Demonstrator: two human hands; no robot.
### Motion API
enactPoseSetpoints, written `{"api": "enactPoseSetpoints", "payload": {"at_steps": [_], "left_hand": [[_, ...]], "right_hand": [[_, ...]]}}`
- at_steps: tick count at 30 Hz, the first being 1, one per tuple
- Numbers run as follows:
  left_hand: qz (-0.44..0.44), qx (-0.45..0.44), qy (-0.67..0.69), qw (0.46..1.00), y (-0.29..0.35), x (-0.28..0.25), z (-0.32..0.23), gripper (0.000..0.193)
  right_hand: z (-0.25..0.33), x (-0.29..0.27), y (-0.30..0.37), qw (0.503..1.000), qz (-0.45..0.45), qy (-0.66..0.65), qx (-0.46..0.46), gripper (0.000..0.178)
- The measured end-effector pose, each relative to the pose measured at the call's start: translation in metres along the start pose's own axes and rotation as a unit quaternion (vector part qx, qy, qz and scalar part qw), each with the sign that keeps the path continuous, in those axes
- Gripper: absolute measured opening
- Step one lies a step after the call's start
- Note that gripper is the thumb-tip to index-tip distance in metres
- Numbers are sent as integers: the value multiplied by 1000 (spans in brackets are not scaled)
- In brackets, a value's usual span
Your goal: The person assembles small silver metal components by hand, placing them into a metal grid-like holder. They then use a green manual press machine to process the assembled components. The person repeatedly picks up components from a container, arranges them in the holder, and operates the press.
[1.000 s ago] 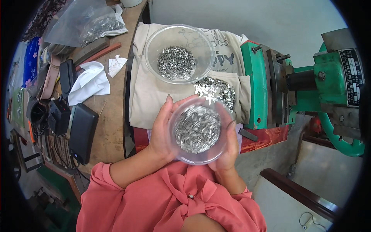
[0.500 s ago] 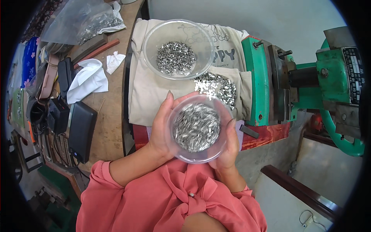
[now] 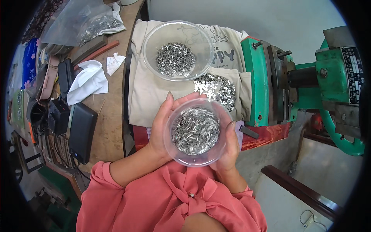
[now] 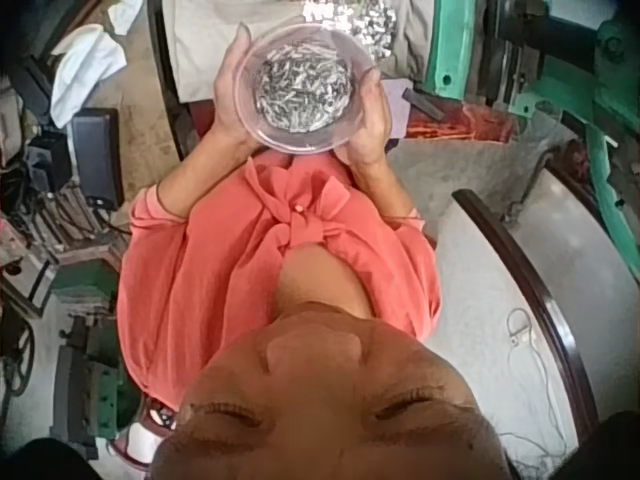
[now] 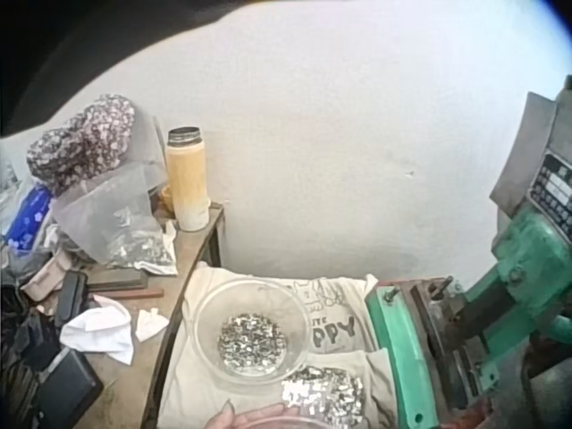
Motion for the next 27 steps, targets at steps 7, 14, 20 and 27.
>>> {"api": "enactPoseSetpoints", "payload": {"at_steps": [7,14,20,27], "left_hand": [[1,0,18,1000,0,2,-1,67],[23,30,-23,999,3,12,-10,66],[37,96,-59,993,6,24,-24,65],[29,118,-82,989,1,47,-33,66]], "right_hand": [[2,3,0,999,-4,32,3,69],[14,2,-3,999,-27,9,-23,69],[25,-1,-8,993,-72,-78,-47,68],[38,12,-6,994,-64,-56,-61,69]]}}
Point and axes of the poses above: each hand's wrist, its own y-axis away from the middle knuckle, its own x-axis out of the palm, z = x × y, the point moved 10 cm from there along -y, towards the middle knuckle
